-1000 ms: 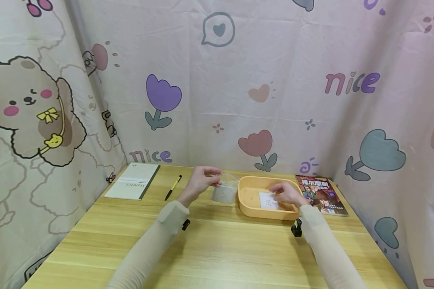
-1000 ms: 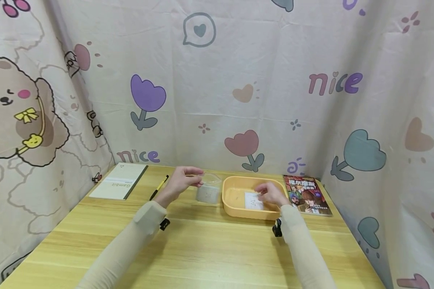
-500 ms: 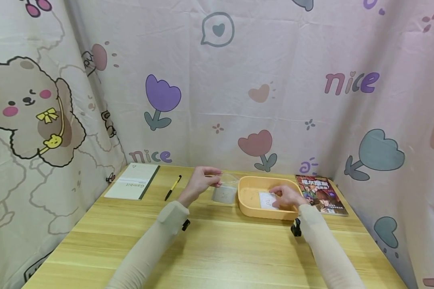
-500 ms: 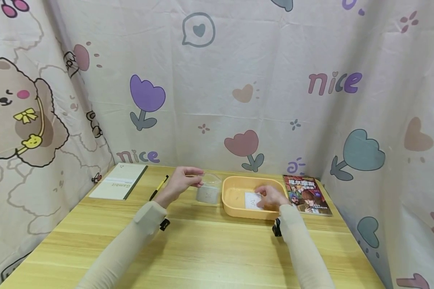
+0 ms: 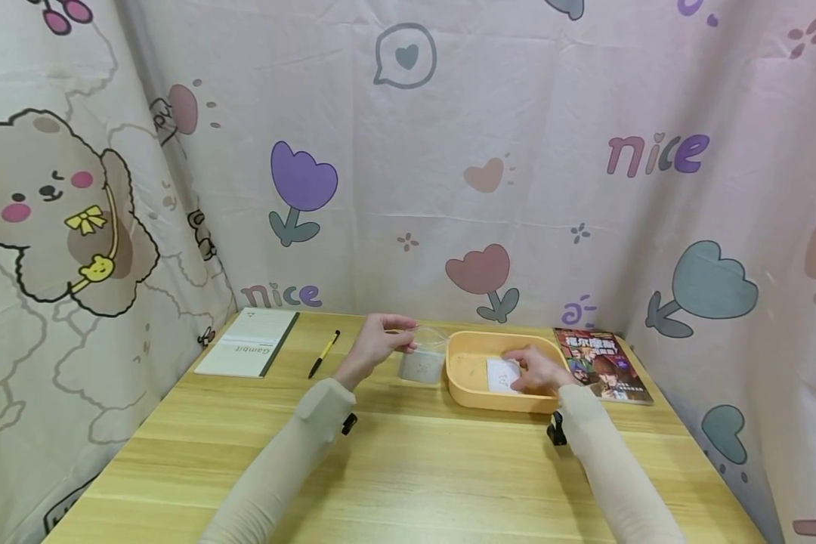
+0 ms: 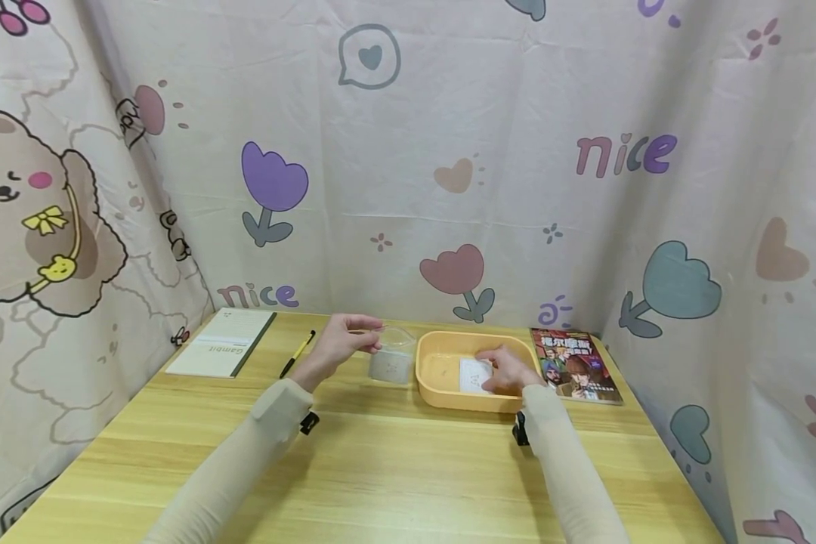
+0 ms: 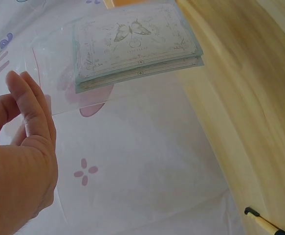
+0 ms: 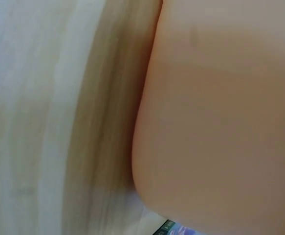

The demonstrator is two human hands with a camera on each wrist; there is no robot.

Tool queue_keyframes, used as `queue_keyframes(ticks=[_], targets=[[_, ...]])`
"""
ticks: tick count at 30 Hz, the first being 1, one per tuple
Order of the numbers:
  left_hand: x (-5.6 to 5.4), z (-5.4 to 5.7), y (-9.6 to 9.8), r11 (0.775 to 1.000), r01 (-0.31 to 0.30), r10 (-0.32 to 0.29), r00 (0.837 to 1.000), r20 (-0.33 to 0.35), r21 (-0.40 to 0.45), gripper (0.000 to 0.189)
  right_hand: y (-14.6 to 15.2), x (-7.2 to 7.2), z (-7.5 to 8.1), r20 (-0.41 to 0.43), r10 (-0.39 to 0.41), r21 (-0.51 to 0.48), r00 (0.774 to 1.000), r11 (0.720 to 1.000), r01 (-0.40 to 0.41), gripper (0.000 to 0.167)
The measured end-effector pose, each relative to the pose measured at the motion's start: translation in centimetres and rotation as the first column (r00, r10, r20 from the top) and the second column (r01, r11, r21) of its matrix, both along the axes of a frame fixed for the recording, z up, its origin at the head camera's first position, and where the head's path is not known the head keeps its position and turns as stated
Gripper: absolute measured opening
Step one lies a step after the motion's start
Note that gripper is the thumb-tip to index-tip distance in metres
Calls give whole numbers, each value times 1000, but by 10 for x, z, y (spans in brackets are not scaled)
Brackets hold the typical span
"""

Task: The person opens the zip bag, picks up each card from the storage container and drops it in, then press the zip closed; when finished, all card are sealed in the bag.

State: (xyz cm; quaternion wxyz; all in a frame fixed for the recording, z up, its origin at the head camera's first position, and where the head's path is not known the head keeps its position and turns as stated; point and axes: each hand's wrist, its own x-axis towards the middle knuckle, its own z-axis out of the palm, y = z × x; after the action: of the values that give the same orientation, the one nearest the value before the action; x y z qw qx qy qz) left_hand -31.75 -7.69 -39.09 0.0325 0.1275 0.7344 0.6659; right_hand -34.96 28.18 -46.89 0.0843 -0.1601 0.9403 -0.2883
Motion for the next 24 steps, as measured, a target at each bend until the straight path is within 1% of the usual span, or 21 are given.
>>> queue_keyframes(ticks=[3, 5, 7, 11, 14, 17, 18, 21, 24], targets=[[0, 0, -1, 1000, 3, -3, 1000, -3, -4, 27, -1, -1, 1, -14, 23, 52, 1000, 998, -23, 66], [0, 0, -1, 1000, 4, -4, 1000, -3, -3, 27, -1, -2, 2, -17, 25, 68, 1000, 997, -24, 66], [0, 1, -1, 1000, 9, -9, 1000, 1, -6, 29, -1, -3, 3, -9, 24, 77, 1000, 997, -23, 66], [0, 2, -1, 1000, 15, -15, 1000, 9, -12, 30, 0, -4, 2, 29, 16, 63, 999, 998, -18, 65], [-1, 0, -1, 1000, 23, -23, 1000, 10, -4, 31, 1, -5, 2, 29, 47, 69, 998, 996, -49, 63], [-2, -3, -2, 999, 33, -34, 999, 11, 4, 31, 1, -5, 3, 15, 87, 85, 996, 993, -88, 63], [-2, -3, -2, 999, 40, -40, 999, 13, 5, 31, 0, -5, 4, -2, 105, 88, 994, 991, -105, 64], [-3, -2, -3, 999, 50, -50, 999, 21, -3, 31, -2, -3, 6, -28, 131, 99, 991, 987, -127, 66], [-2, 0, -4, 998, 60, -59, 998, 30, -14, 32, -7, -4, 5, -44, 126, 127, 991, 985, -119, 68]])
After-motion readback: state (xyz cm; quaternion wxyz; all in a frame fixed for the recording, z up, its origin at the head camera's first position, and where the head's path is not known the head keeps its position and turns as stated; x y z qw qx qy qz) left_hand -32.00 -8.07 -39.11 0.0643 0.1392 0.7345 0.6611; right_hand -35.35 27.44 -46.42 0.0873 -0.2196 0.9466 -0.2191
